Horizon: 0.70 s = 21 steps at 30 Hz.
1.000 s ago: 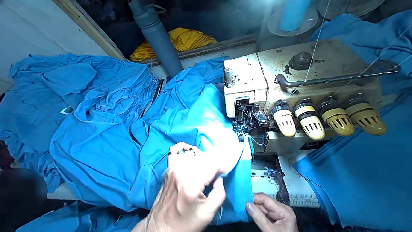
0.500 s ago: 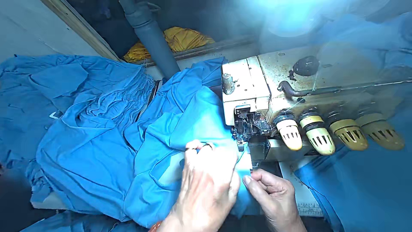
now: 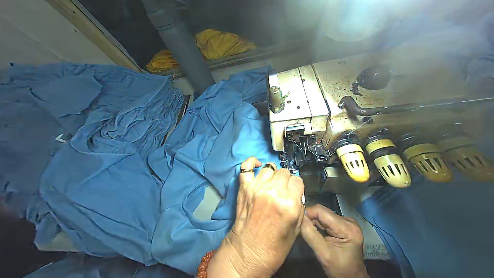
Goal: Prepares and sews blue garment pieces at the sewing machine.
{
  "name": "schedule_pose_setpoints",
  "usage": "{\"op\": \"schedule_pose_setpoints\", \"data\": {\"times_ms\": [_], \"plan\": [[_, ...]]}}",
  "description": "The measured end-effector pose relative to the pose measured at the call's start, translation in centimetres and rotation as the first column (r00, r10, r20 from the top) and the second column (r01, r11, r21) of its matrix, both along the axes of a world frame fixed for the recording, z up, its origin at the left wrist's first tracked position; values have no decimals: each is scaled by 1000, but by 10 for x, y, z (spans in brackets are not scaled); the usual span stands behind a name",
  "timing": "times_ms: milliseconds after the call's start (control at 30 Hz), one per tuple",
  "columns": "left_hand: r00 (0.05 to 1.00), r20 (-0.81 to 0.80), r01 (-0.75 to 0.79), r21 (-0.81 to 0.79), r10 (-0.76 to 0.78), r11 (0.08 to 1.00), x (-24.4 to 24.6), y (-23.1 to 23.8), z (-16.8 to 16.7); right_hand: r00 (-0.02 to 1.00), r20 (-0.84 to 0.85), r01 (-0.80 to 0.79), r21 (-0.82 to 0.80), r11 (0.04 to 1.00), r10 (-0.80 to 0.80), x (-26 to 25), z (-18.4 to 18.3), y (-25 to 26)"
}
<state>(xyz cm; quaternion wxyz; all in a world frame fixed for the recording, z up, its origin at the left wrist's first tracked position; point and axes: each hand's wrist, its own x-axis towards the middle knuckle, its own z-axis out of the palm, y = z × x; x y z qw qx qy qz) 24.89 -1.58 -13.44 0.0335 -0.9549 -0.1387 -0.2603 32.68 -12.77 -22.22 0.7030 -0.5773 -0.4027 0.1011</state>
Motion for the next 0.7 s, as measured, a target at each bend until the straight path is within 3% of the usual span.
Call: {"op": "schedule_pose_setpoints", "data": {"times_ms": [200, 400, 600, 700], "plan": [[996, -40, -82, -147, 77, 986, -51, 9, 0, 934, -295, -229, -63, 971, 201, 3, 19, -28], [999, 28, 24, -278, -17, 960, -67, -11, 19, 876, -421, -259, 4, 966, 237, -7, 22, -38], [996, 62, 63, -96, -57, 993, -32, -15, -11, 871, -433, -223, 72, 972, 232, -13, 12, -25], [995, 105, 9, -100, 1, 995, -22, -10, -16, 902, -380, -194, 68, 979, 205, -16, 10, -13]]}}
